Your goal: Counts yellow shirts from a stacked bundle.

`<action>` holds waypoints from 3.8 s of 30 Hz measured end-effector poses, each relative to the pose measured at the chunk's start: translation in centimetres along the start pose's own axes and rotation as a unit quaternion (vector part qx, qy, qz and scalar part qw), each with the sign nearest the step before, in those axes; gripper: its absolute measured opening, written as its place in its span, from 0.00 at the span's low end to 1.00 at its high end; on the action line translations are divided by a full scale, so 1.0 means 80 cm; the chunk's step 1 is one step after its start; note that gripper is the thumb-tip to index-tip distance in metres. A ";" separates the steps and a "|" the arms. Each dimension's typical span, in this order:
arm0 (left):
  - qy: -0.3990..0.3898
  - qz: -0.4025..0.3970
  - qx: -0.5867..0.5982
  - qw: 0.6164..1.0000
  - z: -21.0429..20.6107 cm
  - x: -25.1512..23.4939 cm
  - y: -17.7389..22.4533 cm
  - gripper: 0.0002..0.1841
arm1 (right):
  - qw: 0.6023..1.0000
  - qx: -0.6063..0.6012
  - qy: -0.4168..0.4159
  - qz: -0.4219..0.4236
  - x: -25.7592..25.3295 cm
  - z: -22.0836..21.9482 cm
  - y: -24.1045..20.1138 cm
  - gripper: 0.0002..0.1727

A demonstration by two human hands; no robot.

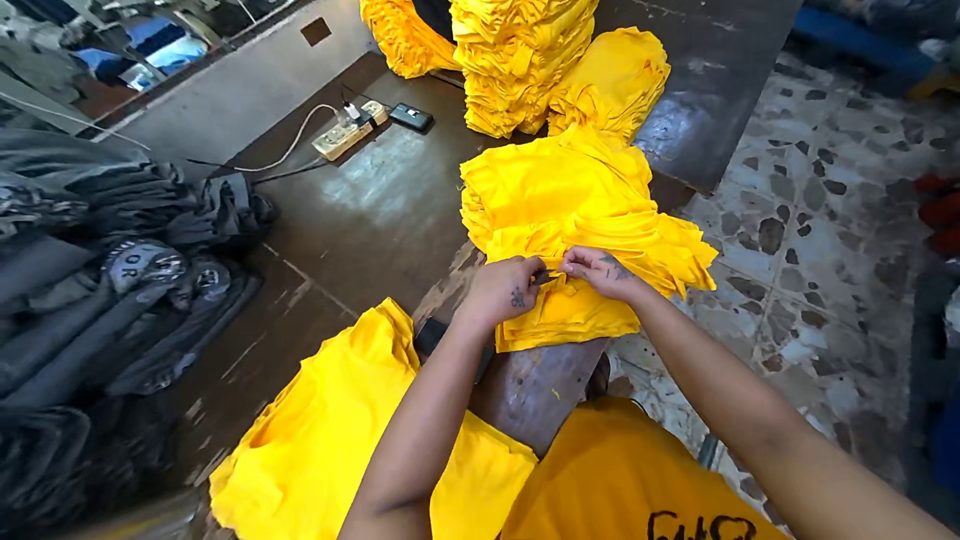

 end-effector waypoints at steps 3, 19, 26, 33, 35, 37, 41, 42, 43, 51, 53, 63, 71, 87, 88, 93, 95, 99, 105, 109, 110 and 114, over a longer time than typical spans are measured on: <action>-0.038 -0.011 -0.042 0.998 -0.002 -0.015 0.009 0.16 | 1.000 0.018 0.006 0.024 0.002 -0.001 -0.008 0.11; 0.021 0.001 0.119 0.993 -0.026 -0.011 -0.010 0.21 | 0.998 0.064 0.004 0.022 0.088 0.022 -0.035 0.14; 0.012 0.042 0.155 0.987 -0.069 -0.007 -0.034 0.23 | 0.987 0.086 -0.116 -0.074 0.140 -0.031 -0.019 0.15; 0.068 0.010 0.166 0.984 -0.069 -0.010 -0.032 0.15 | 0.990 0.085 0.116 0.001 0.072 -0.025 -0.024 0.21; 0.074 0.007 0.173 0.982 -0.070 -0.004 -0.031 0.14 | 0.991 0.096 0.095 -0.024 0.050 -0.035 -0.016 0.23; 0.084 0.008 0.175 0.981 -0.072 0.002 -0.029 0.14 | 0.992 0.095 0.083 -0.019 0.035 -0.043 -0.009 0.16; 0.068 0.034 0.185 0.980 -0.068 0.013 -0.029 0.15 | 0.988 0.030 0.141 0.056 0.056 -0.039 -0.018 0.12; 0.062 0.038 0.189 0.979 -0.067 0.017 -0.030 0.15 | 0.984 0.029 0.153 0.080 0.067 -0.038 -0.022 0.11; 0.059 0.037 0.190 0.979 -0.067 0.020 -0.031 0.15 | 0.983 0.036 0.154 0.099 0.077 -0.037 -0.026 0.11; 0.051 0.057 0.122 0.990 -0.071 0.040 -0.031 0.24 | 0.956 0.144 0.174 0.189 0.125 -0.058 -0.024 0.07; 0.085 0.008 0.092 0.992 -0.067 0.048 -0.012 0.21 | 0.951 0.166 0.171 0.198 0.132 -0.060 -0.024 0.08; 0.095 -0.134 -0.017 0.986 -0.079 0.044 0.044 0.17 | 0.927 0.203 0.203 0.242 0.146 -0.065 -0.024 0.09; 0.113 0.005 0.117 0.987 -0.098 0.032 0.000 0.18 | 0.974 0.171 -0.020 0.145 0.156 -0.089 -0.033 0.11; -0.036 0.024 0.190 0.981 -0.089 -0.002 -0.015 0.20 | 0.934 0.234 0.209 0.169 0.087 -0.068 -0.007 0.10; -0.072 0.020 0.187 0.980 -0.078 -0.003 -0.012 0.19 | 0.928 0.238 0.210 0.196 0.092 -0.067 -0.012 0.09; 0.062 0.048 0.221 0.972 -0.033 -0.036 -0.057 0.17 | 0.922 0.271 0.107 0.254 0.106 -0.095 -0.025 0.13; 0.164 0.102 0.204 0.960 -0.013 -0.050 -0.057 0.17 | 0.913 0.311 0.168 0.203 0.071 -0.082 0.005 0.17; 0.172 -0.005 0.152 0.973 -0.024 -0.030 0.015 0.15 | 0.880 0.365 0.252 0.169 -0.014 -0.020 0.034 0.18; -0.160 0.032 0.106 0.981 -0.087 -0.032 0.008 0.21 | 0.943 0.318 0.060 0.079 -0.056 0.008 0.048 0.22; -0.115 0.002 0.180 0.977 -0.068 -0.027 0.003 0.17 | 0.936 0.237 0.202 0.165 0.005 0.011 0.022 0.15; -0.116 0.002 0.188 0.975 -0.063 -0.026 0.002 0.18 | 0.915 0.228 0.268 0.199 0.034 0.006 0.014 0.13; -0.096 0.011 0.252 0.963 -0.056 -0.023 -0.004 0.20 | 0.906 0.179 0.320 0.214 0.118 -0.028 -0.001 0.10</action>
Point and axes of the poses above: each hand's wrist, its own x-axis away from the middle knuckle, its own z-axis out of the back of the hand, y = z × x, the point moved 5 cm from there along -x, towards the middle knuckle, and after that the axes turned 5 degrees about -x, right-handed, at the moved point
